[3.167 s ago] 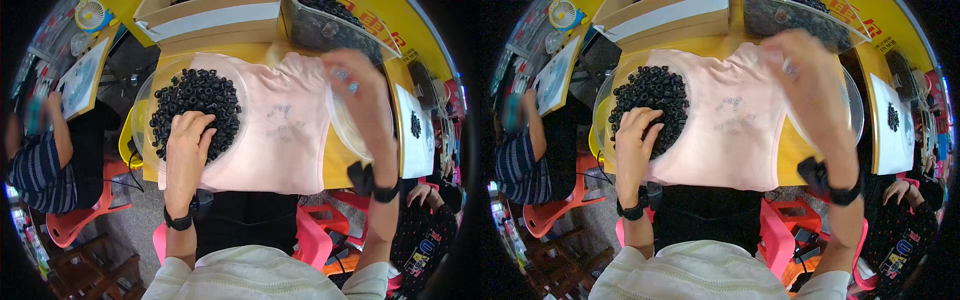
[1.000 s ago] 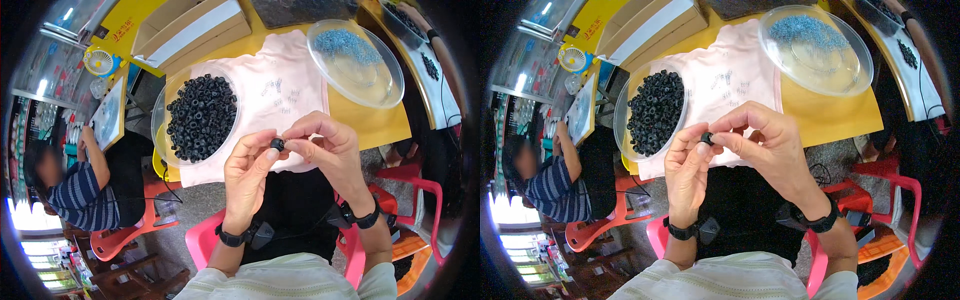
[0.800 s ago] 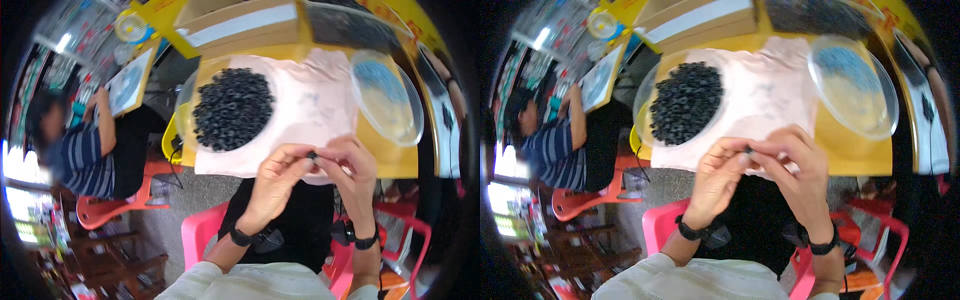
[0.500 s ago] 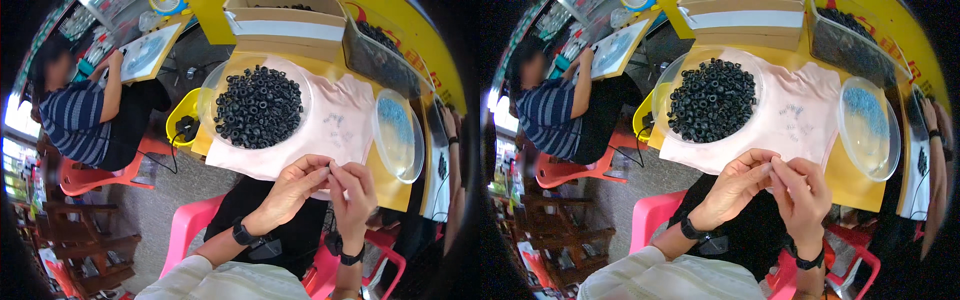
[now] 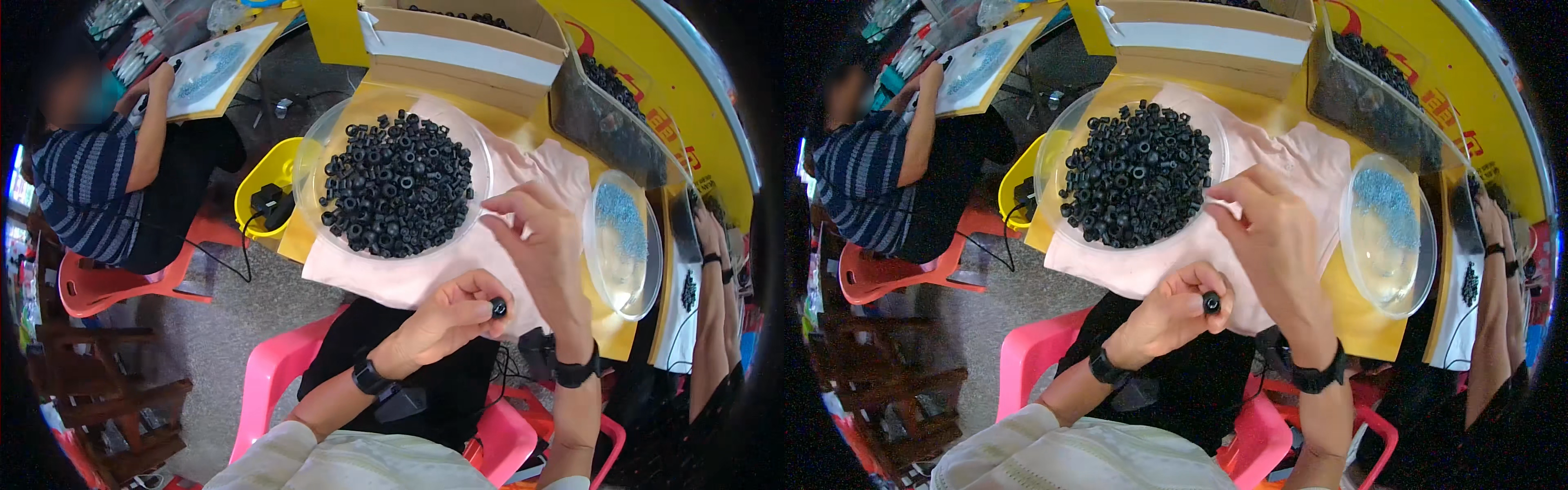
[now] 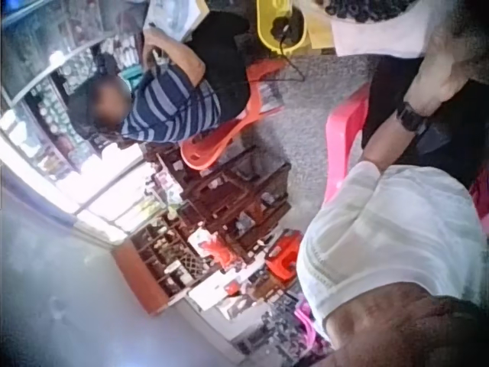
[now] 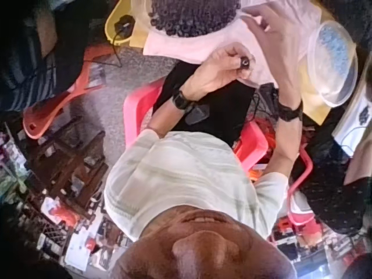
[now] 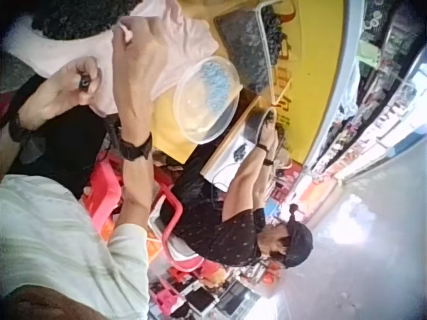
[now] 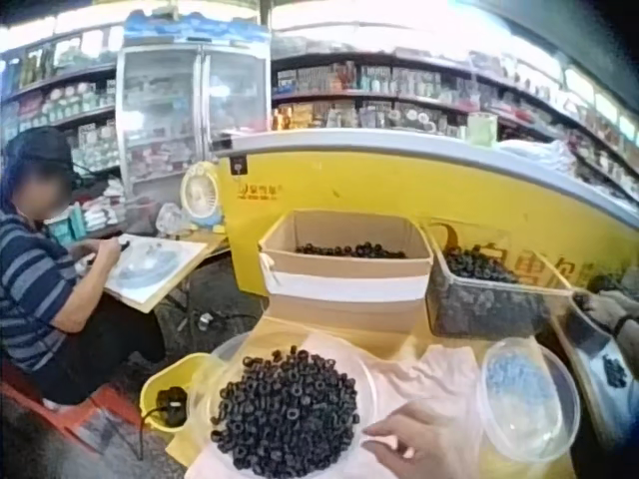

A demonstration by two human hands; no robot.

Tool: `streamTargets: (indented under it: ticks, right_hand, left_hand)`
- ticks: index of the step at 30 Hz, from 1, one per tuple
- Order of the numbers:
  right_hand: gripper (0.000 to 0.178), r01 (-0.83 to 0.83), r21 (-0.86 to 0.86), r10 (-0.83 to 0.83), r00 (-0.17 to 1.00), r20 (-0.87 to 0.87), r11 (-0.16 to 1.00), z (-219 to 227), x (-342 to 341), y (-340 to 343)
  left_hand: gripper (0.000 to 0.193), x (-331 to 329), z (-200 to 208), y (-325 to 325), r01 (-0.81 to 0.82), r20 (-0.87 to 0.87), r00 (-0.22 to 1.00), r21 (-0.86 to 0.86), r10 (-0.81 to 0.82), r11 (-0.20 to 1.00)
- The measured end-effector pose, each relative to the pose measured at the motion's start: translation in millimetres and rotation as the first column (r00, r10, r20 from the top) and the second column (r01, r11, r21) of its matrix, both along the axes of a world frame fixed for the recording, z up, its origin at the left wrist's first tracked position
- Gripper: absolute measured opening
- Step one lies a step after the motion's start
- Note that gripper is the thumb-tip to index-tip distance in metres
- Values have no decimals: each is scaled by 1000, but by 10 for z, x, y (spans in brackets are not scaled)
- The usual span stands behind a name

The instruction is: Assembling small black plastic housings with metal components on a workbench.

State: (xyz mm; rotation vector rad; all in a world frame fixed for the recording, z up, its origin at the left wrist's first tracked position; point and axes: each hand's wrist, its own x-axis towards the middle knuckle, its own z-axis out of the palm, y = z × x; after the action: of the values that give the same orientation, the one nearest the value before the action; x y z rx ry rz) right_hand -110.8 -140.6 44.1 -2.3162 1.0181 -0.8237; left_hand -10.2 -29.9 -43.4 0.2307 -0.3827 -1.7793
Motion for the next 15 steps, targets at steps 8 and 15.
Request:
streamTargets:
  ticks: [8, 15]
  right_hand:
    - [17, -104, -161, 53, 953, -297, 981, -218, 318, -227]
    - [18, -94, -139, 35, 925, -379, 986, -240, 390, -293]
  left_hand:
    - [20, 35, -54, 22, 41, -22, 999, 35, -40, 999]
    - [20, 47, -29, -16, 53, -30, 998, 76, -51, 996]
